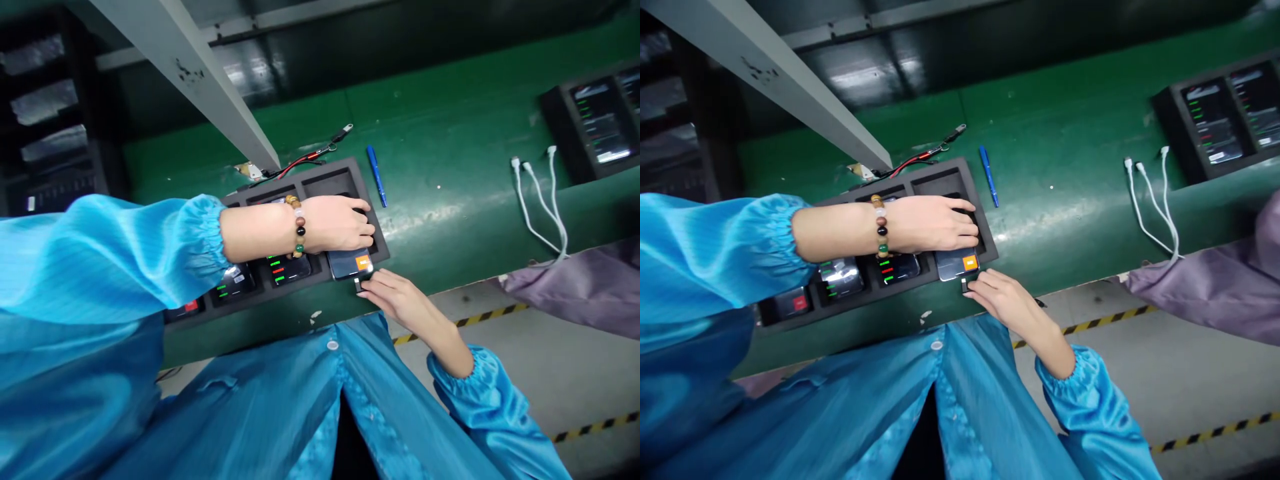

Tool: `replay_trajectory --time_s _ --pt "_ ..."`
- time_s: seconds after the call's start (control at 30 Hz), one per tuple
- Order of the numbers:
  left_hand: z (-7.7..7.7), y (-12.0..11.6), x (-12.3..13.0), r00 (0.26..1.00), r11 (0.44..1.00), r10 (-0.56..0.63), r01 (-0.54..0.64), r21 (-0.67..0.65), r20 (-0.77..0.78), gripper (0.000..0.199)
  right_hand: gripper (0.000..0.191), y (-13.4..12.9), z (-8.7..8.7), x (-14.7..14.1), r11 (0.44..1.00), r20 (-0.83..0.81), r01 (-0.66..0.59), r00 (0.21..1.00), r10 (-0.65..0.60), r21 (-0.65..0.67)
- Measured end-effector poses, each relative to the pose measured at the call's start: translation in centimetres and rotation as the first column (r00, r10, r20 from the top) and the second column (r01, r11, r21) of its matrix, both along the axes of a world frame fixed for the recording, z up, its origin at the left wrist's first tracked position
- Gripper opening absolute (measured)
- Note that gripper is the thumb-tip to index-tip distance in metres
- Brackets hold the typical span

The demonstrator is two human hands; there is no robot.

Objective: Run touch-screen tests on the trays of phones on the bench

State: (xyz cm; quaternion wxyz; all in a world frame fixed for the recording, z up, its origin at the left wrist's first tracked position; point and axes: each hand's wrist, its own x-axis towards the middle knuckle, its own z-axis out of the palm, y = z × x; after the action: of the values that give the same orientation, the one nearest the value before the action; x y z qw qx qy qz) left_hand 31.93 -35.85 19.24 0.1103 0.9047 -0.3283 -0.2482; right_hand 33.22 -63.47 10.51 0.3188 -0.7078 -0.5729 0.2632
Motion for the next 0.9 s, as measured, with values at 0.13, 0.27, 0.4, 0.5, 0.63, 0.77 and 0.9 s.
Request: replay_trajectory --time_s 0.13,0.27,0.4,0.5,0.63,0.77,0.9 --pt "0.0 0.0 0.0 0.996 0.993 0.076 -0.08 -0.092 -0.039 0.041 0.036 0.5 -0.1 0.0 1.0 0.018 0.001 1.0 -0.001 -0.009" --pt "0.0 0.1 0.0 0.999 0.998 0.036 -0.037 -0.055 -0.005 0.042 0.04 0.8 0.1 0.0 0.999 0.061 -0.032 0.998 0.031 0.007" --pt "-0.4 0.2 0.0 0.992 0.997 -0.073 0.072 0.016 0.107 0.043 0.036 0.9 0.0 0.0 0.998 0.125 -0.002 0.992 -0.005 0.056" --pt "-1.1 0.5 0.0 0.981 0.995 -0.102 0.104 -0.003 0.166 0.039 0.029 0.7 0.0 -0.1 0.991 0.169 0.05 0.983 -0.071 0.123" --pt "-2.2 0.3 -0.3 0.971 0.981 -0.024 0.069 -0.18 0.24 0.036 0.022 0.7 -0.1 -0.3 0.982 0.139 0.105 0.982 -0.127 0.155" --pt "-1.9 0.6 -0.7 0.98 0.992 -0.027 0.051 -0.114 0.198 0.04 0.02 0.6 -0.4 -0.4 0.979 0.092 0.139 0.984 -0.154 0.151" --pt "-1.1 5.1 0.7 0.975 0.976 0.188 -0.173 -0.134 0.117 0.058 0.024 -0.2 -0.4 0.2 0.963 -0.005 0.241 0.97 -0.242 0.125"
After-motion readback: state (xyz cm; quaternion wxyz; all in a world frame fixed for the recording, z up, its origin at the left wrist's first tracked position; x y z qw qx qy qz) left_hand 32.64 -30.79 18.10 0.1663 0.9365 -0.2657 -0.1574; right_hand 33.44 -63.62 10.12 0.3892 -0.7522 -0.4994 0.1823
